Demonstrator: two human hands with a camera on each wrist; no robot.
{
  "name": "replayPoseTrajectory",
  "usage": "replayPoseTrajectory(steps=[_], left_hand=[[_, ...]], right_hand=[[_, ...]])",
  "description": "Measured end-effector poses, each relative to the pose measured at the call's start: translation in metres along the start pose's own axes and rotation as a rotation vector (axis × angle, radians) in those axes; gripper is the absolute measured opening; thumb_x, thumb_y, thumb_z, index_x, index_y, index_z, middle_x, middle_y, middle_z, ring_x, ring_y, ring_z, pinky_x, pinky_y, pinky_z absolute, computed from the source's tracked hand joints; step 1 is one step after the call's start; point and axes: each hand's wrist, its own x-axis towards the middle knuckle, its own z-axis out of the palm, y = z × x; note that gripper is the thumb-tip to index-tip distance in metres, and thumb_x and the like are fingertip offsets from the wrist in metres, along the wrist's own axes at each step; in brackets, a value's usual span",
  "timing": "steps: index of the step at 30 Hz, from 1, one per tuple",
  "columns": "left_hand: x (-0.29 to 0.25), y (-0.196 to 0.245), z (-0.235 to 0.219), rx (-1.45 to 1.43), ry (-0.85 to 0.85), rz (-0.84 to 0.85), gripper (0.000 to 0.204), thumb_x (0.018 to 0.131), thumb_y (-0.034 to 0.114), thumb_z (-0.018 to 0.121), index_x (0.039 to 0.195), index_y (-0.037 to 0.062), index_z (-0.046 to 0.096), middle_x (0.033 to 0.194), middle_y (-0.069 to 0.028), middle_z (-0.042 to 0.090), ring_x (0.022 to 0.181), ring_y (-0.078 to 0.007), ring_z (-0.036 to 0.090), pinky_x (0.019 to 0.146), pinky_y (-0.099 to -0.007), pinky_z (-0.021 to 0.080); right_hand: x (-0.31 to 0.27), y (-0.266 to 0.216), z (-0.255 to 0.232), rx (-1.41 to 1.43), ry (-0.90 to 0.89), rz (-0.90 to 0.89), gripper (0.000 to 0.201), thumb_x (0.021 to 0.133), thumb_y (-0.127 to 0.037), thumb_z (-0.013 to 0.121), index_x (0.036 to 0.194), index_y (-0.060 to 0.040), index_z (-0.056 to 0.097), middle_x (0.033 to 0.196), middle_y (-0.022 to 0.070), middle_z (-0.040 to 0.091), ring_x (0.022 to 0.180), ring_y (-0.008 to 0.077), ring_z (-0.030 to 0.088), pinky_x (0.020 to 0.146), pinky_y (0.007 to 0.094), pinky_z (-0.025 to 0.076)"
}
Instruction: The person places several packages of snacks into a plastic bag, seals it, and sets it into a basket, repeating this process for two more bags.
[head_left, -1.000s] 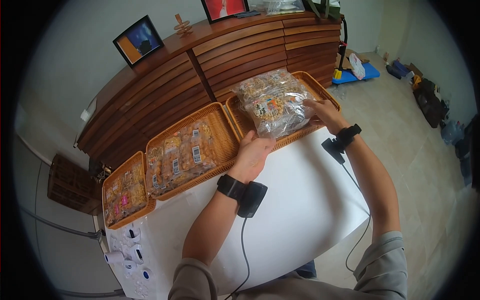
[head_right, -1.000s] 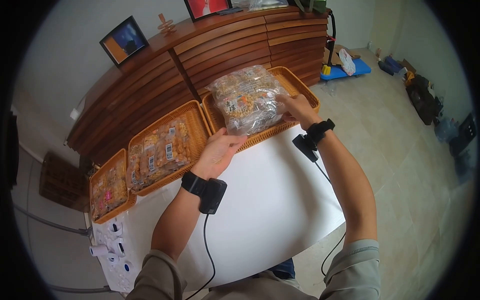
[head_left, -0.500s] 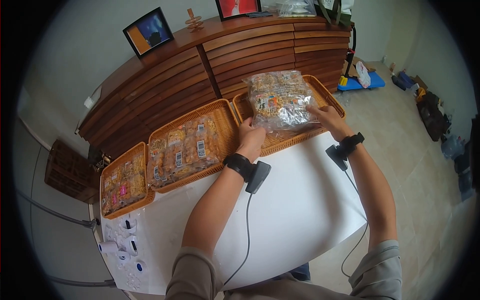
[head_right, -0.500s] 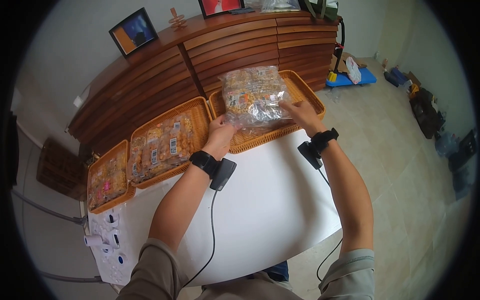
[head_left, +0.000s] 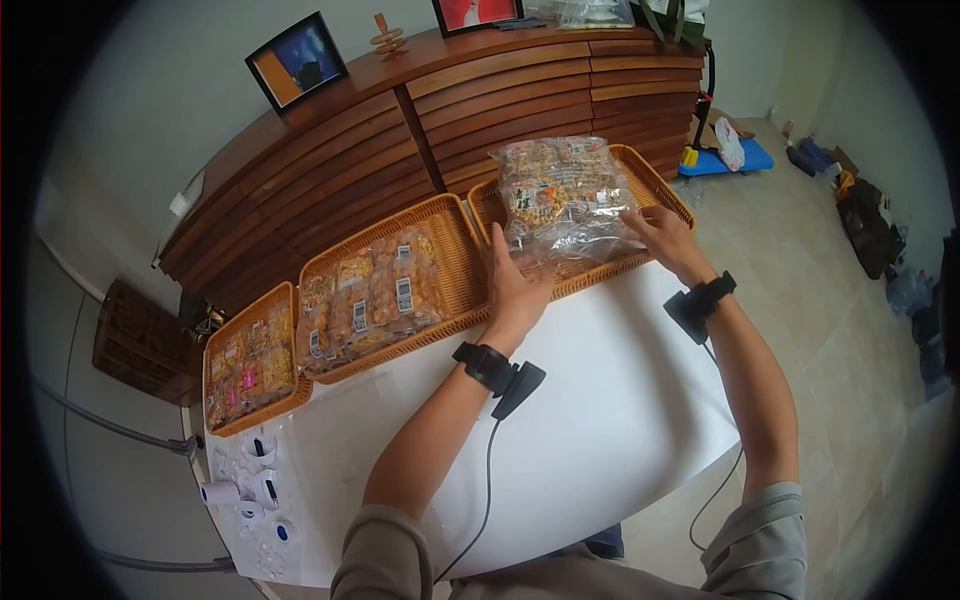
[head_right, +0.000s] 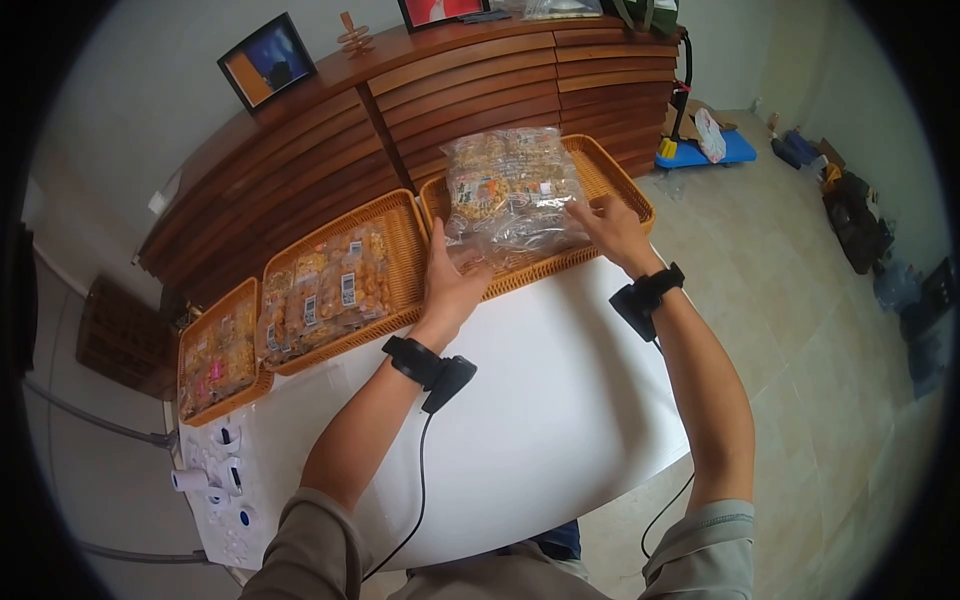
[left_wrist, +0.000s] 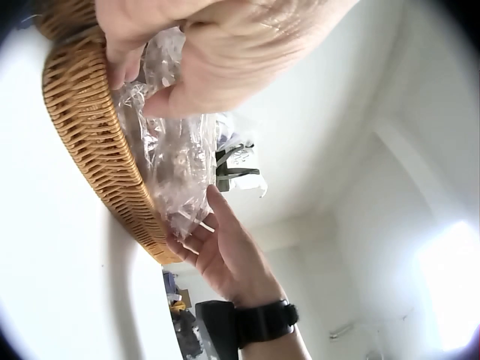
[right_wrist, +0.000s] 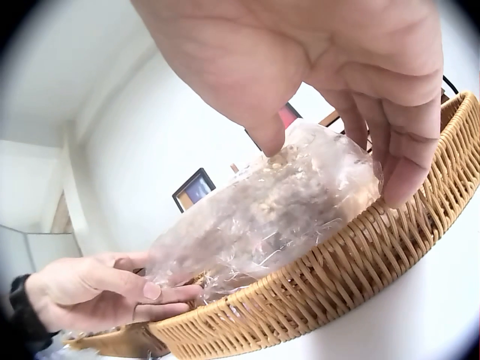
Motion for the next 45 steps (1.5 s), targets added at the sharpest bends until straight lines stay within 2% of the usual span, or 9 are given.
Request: replayPoseTrajectory(steps=[6,8,12,15,22,29,33,36,45], left_hand=[[-0.028,0.004,-0.006,0.334,0.148,0.356,0.085,0.082,0.007,0.070,0.156,0.0173,0.028,0.156,-0.0227,0.015,0.139,-0.0359,0.035,0.108,-0.0436,0.041],[-0.038,0.007,-0.014,0.522,0.187,0.480,0.068,0.082,0.009,0.070,0.145,0.0147,0.046,0.151,-0.0206,0.025,0.138,-0.0378,0.034,0.108,-0.0457,0.039],[-0.041,0.015,-0.018,0.569,0.062,0.482,0.040,0.084,0.011,0.069,0.123,0.0077,0.066,0.133,-0.0173,0.049,0.129,-0.0376,0.044,0.102,-0.0440,0.042],[-0.019,-0.007,-0.010,0.505,-0.040,0.443,0.037,0.086,0.011,0.067,0.122,0.0043,0.065,0.116,-0.0154,0.061,0.118,-0.0360,0.054,0.099,-0.0425,0.044],[-0.011,-0.010,-0.002,0.504,-0.060,0.318,0.040,0.087,0.016,0.067,0.124,0.0008,0.063,0.126,-0.0192,0.062,0.117,-0.0349,0.059,0.100,-0.0407,0.046],[-0.055,-0.018,-0.037,0.413,-0.291,0.515,0.037,0.089,0.018,0.067,0.120,-0.0018,0.063,0.128,-0.0187,0.060,0.124,-0.0353,0.053,0.108,-0.0419,0.040],[-0.104,0.018,-0.081,0.349,-0.383,0.451,0.037,0.091,0.017,0.065,0.124,-0.0007,0.063,0.132,-0.0184,0.059,0.126,-0.0342,0.053,0.107,-0.0413,0.041],[-0.134,0.040,-0.128,0.314,-0.540,0.343,0.038,0.092,0.015,0.064,0.127,0.0017,0.062,0.129,-0.0170,0.062,0.119,-0.0323,0.059,0.102,-0.0404,0.046],[-0.188,0.051,-0.226,0.305,-0.252,0.238,0.033,0.089,0.009,0.068,0.121,0.0029,0.067,0.115,-0.0124,0.071,0.107,-0.0232,0.067,0.093,-0.0336,0.051]], right_hand=[[-0.027,-0.005,-0.003,-0.063,0.295,-0.282,0.050,0.088,-0.036,0.072,0.111,0.0077,0.064,0.099,0.0219,0.069,0.089,0.0294,0.067,0.082,0.0372,0.053],[-0.038,-0.013,-0.007,-0.154,0.424,-0.474,0.037,0.087,-0.026,0.074,0.105,0.0047,0.065,0.092,0.0172,0.068,0.084,0.0279,0.066,0.080,0.0365,0.053],[-0.052,-0.026,-0.010,-0.041,-0.018,-0.453,0.025,0.090,-0.018,0.070,0.105,0.0006,0.066,0.090,0.0144,0.069,0.084,0.0266,0.067,0.078,0.0365,0.054],[-0.045,-0.017,0.005,-0.086,-0.050,-0.449,0.026,0.091,-0.018,0.068,0.109,0.0013,0.067,0.099,0.0171,0.071,0.090,0.0286,0.070,0.080,0.0365,0.055],[-0.038,-0.011,0.009,-0.090,-0.117,-0.386,0.027,0.094,-0.020,0.065,0.107,0.0029,0.068,0.096,0.0183,0.073,0.086,0.0285,0.071,0.077,0.0355,0.055],[-0.065,-0.008,0.005,-0.067,0.015,-0.497,0.024,0.090,-0.016,0.070,0.106,0.0012,0.070,0.105,0.0167,0.072,0.098,0.0294,0.069,0.089,0.0367,0.051],[-0.106,-0.048,0.009,0.331,-0.184,-0.195,0.024,0.097,-0.018,0.063,0.107,0.0031,0.069,0.102,0.0071,0.072,0.095,0.0156,0.067,0.085,0.0323,0.051],[-0.133,-0.077,0.031,0.612,-0.380,-0.088,0.022,0.100,-0.019,0.058,0.106,-0.0001,0.068,0.102,0.0086,0.072,0.093,0.0160,0.068,0.084,0.0302,0.053],[-0.156,-0.099,0.152,1.269,-0.880,0.514,0.026,0.101,-0.023,0.057,0.113,-0.0011,0.063,0.106,0.0108,0.071,0.096,0.0193,0.069,0.087,0.0317,0.056]])
